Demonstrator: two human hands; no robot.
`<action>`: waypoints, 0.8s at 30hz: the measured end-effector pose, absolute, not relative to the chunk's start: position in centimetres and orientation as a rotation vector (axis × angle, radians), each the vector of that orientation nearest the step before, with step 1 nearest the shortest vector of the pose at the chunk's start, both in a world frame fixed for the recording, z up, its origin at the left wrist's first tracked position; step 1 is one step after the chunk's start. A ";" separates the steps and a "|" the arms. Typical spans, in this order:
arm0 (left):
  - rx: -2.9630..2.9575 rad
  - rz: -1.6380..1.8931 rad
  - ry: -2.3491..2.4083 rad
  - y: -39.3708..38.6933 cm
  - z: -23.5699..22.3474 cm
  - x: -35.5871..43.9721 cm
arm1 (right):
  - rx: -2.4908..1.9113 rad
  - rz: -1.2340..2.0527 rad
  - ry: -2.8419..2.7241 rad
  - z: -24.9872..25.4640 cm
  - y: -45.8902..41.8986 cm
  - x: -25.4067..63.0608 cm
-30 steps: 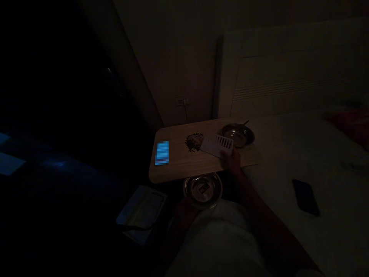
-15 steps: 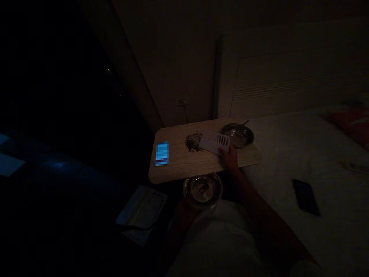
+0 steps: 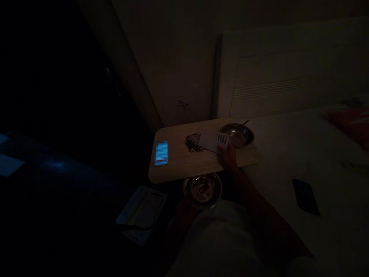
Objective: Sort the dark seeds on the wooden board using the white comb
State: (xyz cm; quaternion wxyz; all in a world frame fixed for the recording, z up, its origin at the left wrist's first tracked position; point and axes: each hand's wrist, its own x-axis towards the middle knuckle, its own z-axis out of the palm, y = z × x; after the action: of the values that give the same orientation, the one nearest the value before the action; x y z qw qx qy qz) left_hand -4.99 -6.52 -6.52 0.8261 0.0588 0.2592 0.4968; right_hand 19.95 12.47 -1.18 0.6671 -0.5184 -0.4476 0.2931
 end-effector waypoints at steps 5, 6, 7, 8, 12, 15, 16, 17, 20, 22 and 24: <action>0.119 1.058 0.646 -6.9 -6.0 -5.2 | -1.141 0.715 -0.975 -1.5 12.3 20.1; 0.119 1.070 0.656 -7.0 -6.0 -5.1 | -1.139 0.722 -0.959 -1.5 12.3 20.2; 0.116 1.080 0.657 -7.0 -5.9 -5.0 | -1.141 0.720 -0.945 -1.5 12.3 20.2; 0.112 1.083 0.655 -7.0 -5.8 -4.9 | -1.146 0.712 -0.932 -1.4 12.3 20.2; 0.087 1.085 0.643 -6.8 -5.5 -4.6 | -1.163 0.638 -0.919 -0.9 12.4 20.0; 0.110 1.079 0.608 -6.7 -5.4 -4.4 | -1.182 0.580 -0.899 -0.7 12.8 19.9; 0.121 1.084 0.599 -6.7 -5.4 -4.4 | -1.184 0.567 -0.891 -0.8 13.0 19.9; 0.130 1.088 0.597 -6.8 -5.4 -4.4 | -1.184 0.558 -0.886 -0.9 13.2 19.8; 0.140 1.094 0.601 -6.8 -5.0 -4.2 | -1.175 0.543 -0.878 -1.2 13.8 19.4; 0.144 1.092 0.603 -6.9 -4.7 -4.2 | -1.174 0.539 -0.881 -1.3 14.2 19.0; 0.148 1.086 0.613 -6.9 -4.6 -4.2 | -1.185 0.517 -0.899 -1.1 14.8 18.5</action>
State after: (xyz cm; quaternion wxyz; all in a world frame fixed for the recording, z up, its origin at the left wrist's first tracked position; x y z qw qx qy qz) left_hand -4.17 -6.87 -4.56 0.8092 0.0691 0.2869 0.5080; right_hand 18.53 14.78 -1.08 0.7055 -0.5333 -0.4045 0.2327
